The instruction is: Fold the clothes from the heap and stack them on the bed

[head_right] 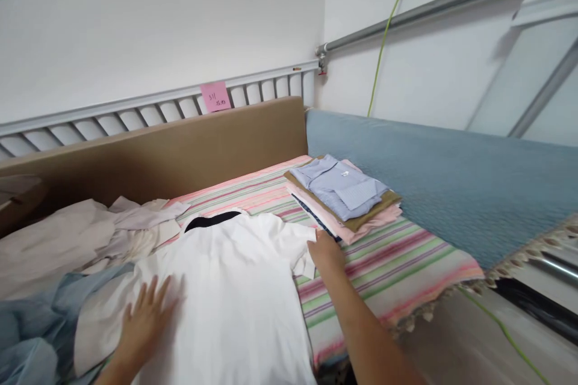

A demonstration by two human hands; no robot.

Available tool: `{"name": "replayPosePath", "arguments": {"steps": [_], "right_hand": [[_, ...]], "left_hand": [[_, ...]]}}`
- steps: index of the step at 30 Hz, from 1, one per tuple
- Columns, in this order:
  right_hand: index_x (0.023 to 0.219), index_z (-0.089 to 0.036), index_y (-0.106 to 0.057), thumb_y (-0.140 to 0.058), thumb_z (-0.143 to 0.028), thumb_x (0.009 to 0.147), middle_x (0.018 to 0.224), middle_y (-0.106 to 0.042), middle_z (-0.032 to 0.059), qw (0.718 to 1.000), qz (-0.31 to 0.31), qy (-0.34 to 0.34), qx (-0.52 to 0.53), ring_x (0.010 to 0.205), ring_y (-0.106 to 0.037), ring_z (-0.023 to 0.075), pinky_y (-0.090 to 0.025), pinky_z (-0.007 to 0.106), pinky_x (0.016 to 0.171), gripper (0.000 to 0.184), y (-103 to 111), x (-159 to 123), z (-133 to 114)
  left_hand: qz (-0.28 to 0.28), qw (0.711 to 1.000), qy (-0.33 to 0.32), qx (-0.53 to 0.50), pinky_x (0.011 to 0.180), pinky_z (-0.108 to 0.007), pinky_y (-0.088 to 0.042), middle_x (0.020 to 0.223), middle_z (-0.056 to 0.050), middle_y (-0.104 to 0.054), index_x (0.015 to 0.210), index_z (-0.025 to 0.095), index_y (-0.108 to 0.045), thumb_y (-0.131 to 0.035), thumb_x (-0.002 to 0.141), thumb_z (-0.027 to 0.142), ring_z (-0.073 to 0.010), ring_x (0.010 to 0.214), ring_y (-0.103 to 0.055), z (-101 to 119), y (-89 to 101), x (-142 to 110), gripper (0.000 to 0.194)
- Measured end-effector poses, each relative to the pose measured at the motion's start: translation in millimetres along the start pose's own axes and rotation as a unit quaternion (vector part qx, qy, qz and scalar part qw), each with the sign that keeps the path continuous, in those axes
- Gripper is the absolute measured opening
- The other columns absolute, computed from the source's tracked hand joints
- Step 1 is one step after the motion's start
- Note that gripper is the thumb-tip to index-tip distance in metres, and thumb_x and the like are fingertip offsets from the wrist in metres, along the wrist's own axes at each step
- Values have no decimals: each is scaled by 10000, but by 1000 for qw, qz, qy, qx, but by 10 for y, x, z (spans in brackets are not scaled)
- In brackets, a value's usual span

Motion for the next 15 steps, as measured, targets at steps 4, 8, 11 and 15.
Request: {"name": "replayPosePath", "arguments": {"steps": [4, 8, 11, 15], "right_hand": [[1150, -168, -564, -552, -222, 727, 1099, -656, 115, 999, -23, 31, 24, 996, -614, 242, -440, 297, 789, 426, -32, 17, -12], [1262, -198, -493, -493, -168, 749, 1111, -656, 92, 998, 24, 50, 34, 978, -620, 219, -438, 282, 794, 514, 44, -28, -5], [1232, -201, -530, -484, -148, 743, 1071, -669, 97, 996, 42, 67, 45, 937, -631, 224, -451, 285, 759, 494, 104, -59, 47], [1181, -147, -564, -485, -186, 760, 1054, -666, 134, 981, 61, 152, 103, 908, -637, 217, -467, 291, 763, 431, 54, -103, 111]], "left_hand": [[59, 990, -122, -48, 1031, -563, -293, 1487, -31, -317, 1373, 350, -353, -346, 899, 408, -298, 1375, -242, 583, -56, -460, 477], [77, 986, -132, -69, 1015, -553, -329, 1472, -29, -344, 1366, 357, -363, -368, 899, 382, -299, 1358, -283, 750, -125, -738, 469], [79, 983, -142, -92, 1026, -552, -322, 1471, -24, -346, 1379, 359, -341, -378, 902, 357, -288, 1359, -285, 654, -98, -925, 478], [64, 973, -113, -188, 1055, -518, -314, 1460, -40, -377, 1375, 336, -366, -418, 887, 342, -263, 1349, -315, 320, -59, -1356, 490]]}}
Point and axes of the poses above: each hand's wrist, its own x-axis towards the middle knuckle, its own y-axis out of the back of the hand, z = x × y, the point moved 1 cm from there along x, towards the middle knuckle
